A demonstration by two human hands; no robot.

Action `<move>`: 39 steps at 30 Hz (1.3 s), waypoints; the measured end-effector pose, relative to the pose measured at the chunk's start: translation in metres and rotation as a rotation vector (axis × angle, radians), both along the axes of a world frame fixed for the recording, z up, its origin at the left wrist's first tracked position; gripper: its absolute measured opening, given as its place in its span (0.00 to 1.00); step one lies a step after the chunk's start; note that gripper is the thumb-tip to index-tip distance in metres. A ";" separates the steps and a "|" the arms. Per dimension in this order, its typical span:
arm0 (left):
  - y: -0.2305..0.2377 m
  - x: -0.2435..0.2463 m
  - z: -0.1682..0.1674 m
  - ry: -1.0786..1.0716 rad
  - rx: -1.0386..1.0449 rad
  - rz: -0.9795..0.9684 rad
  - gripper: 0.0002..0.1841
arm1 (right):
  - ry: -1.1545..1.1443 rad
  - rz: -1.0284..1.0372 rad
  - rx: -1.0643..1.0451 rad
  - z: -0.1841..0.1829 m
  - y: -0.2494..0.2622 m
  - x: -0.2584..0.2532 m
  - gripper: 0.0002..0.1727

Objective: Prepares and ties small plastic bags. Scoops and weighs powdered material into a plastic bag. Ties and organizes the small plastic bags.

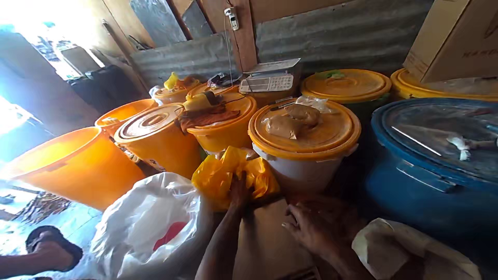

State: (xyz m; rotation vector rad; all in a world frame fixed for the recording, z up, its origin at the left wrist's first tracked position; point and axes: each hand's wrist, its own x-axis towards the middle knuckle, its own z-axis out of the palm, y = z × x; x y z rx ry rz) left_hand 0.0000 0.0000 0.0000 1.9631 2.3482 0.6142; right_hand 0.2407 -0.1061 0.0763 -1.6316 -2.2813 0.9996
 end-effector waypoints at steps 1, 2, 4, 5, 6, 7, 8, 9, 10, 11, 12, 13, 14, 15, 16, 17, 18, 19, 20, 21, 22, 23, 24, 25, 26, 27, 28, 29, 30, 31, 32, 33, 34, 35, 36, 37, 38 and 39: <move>0.021 -0.017 -0.027 -0.005 -0.031 0.011 0.43 | -0.009 0.009 -0.021 -0.001 0.002 -0.003 0.25; 0.030 -0.025 -0.031 -0.004 -0.120 0.010 0.46 | -0.005 0.015 -0.030 -0.002 0.005 -0.005 0.25; 0.037 -0.033 -0.024 0.005 -0.240 -0.024 0.51 | 0.064 -0.002 0.022 -0.002 0.014 -0.007 0.25; 0.037 -0.037 -0.018 -0.014 -0.291 -0.049 0.55 | 0.133 -0.034 0.088 -0.001 0.021 -0.008 0.24; 0.037 -0.041 -0.012 -0.057 -0.322 -0.085 0.58 | 0.200 -0.079 0.183 0.002 0.033 -0.008 0.24; 0.037 -0.045 -0.005 -0.114 -0.340 -0.121 0.58 | 0.230 -0.130 0.273 0.010 0.048 -0.009 0.24; 0.036 -0.049 0.005 -0.157 -0.358 -0.144 0.58 | 0.230 -0.182 0.351 0.022 0.065 -0.009 0.25; 0.034 -0.052 0.019 -0.192 -0.368 -0.149 0.57 | 0.209 -0.229 0.425 0.035 0.085 -0.010 0.24; 0.030 -0.054 0.035 -0.222 -0.376 -0.140 0.55 | 0.182 -0.272 0.500 0.046 0.106 -0.011 0.24; 0.024 -0.055 0.052 -0.240 -0.385 -0.117 0.52 | 0.149 -0.306 0.560 0.056 0.127 -0.012 0.24; 0.018 -0.056 0.070 -0.240 -0.385 -0.088 0.50 | 0.116 -0.330 0.615 0.062 0.148 -0.013 0.25; 0.012 -0.057 0.085 -0.229 -0.373 -0.059 0.48 | 0.077 -0.336 0.663 0.066 0.169 -0.014 0.27; 0.006 -0.060 0.097 -0.223 -0.349 -0.037 0.45 | 0.021 -0.322 0.689 0.068 0.188 -0.016 0.32; 0.002 -0.065 0.108 -0.227 -0.309 -0.023 0.43 | -0.046 -0.296 0.697 0.069 0.205 -0.018 0.38; -0.002 -0.070 0.119 -0.239 -0.265 -0.008 0.40 | -0.109 -0.268 0.686 0.071 0.221 -0.022 0.44; -0.007 -0.075 0.129 -0.256 -0.222 0.014 0.37 | -0.157 -0.245 0.656 0.071 0.235 -0.026 0.49; -0.014 -0.079 0.138 -0.278 -0.175 0.043 0.34 | -0.183 -0.236 0.630 0.070 0.245 -0.029 0.52; -0.021 -0.084 0.145 -0.306 -0.102 0.071 0.31 | -0.194 -0.241 0.611 0.069 0.255 -0.032 0.54; -0.028 -0.090 0.150 -0.343 -0.014 0.092 0.29 | -0.187 -0.256 0.591 0.068 0.264 -0.033 0.56; -0.038 -0.096 0.153 -0.392 0.073 0.109 0.26 | -0.176 -0.272 0.571 0.068 0.271 -0.033 0.56; -0.050 -0.103 0.153 -0.452 0.160 0.127 0.24 | -0.165 -0.288 0.547 0.068 0.277 -0.032 0.57; -0.065 -0.107 0.151 -0.516 0.249 0.147 0.22 | -0.150 -0.300 0.532 0.070 0.282 -0.031 0.58; -0.082 -0.110 0.149 -0.572 0.335 0.174 0.21 | -0.137 -0.308 0.532 0.071 0.285 -0.030 0.56; -0.099 -0.113 0.144 -0.614 0.421 0.207 0.19 | -0.122 -0.313 0.557 0.071 0.285 -0.030 0.54; -0.116 -0.116 0.140 -0.652 0.493 0.239 0.17 | -0.105 -0.313 0.600 0.072 0.280 -0.031 0.52; -0.130 -0.118 0.135 -0.691 0.546 0.269 0.15 | -0.086 -0.307 0.653 0.074 0.268 -0.034 0.49; -0.141 -0.121 0.133 -0.723 0.585 0.299 0.13 | -0.064 -0.301 0.717 0.077 0.251 -0.040 0.46; -0.149 -0.123 0.133 -0.753 0.608 0.328 0.12 | -0.044 -0.278 0.802 0.078 0.230 -0.049 0.44; -0.156 -0.126 0.135 -0.790 0.623 0.348 0.13 | -0.020 -0.228 0.906 0.072 0.207 -0.060 0.43; -0.161 -0.128 0.138 -0.814 0.645 0.366 0.15 | 0.003 -0.142 1.020 0.060 0.182 -0.071 0.40; -0.162 -0.131 0.142 -0.822 0.677 0.379 0.16 | 0.030 -0.026 1.136 0.045 0.160 -0.083 0.33; -0.161 -0.134 0.146 -0.817 0.711 0.387 0.16 | 0.074 0.117 1.226 0.026 0.144 -0.094 0.26; -0.161 -0.136 0.147 -0.815 0.729 0.398 0.15 | 0.122 0.275 1.188 0.007 0.131 -0.102 0.31; -0.162 -0.137 0.147 -0.823 0.735 0.406 0.15 | 0.176 0.405 1.072 -0.012 0.121 -0.110 0.35; -0.163 -0.138 0.145 -0.844 0.737 0.406 0.15 | 0.235 0.449 0.928 -0.029 0.114 -0.118 0.32; -0.165 -0.139 0.144 -0.868 0.735 0.398 0.14 | 0.251 0.417 0.732 -0.040 0.108 -0.125 0.29; -0.166 -0.140 0.143 -0.883 0.739 0.395 0.14 | 0.172 0.336 0.478 -0.036 0.100 -0.131 0.27; -0.167 -0.142 0.143 -0.889 0.744 0.395 0.14 | 0.060 0.274 0.310 -0.036 0.104 -0.139 0.29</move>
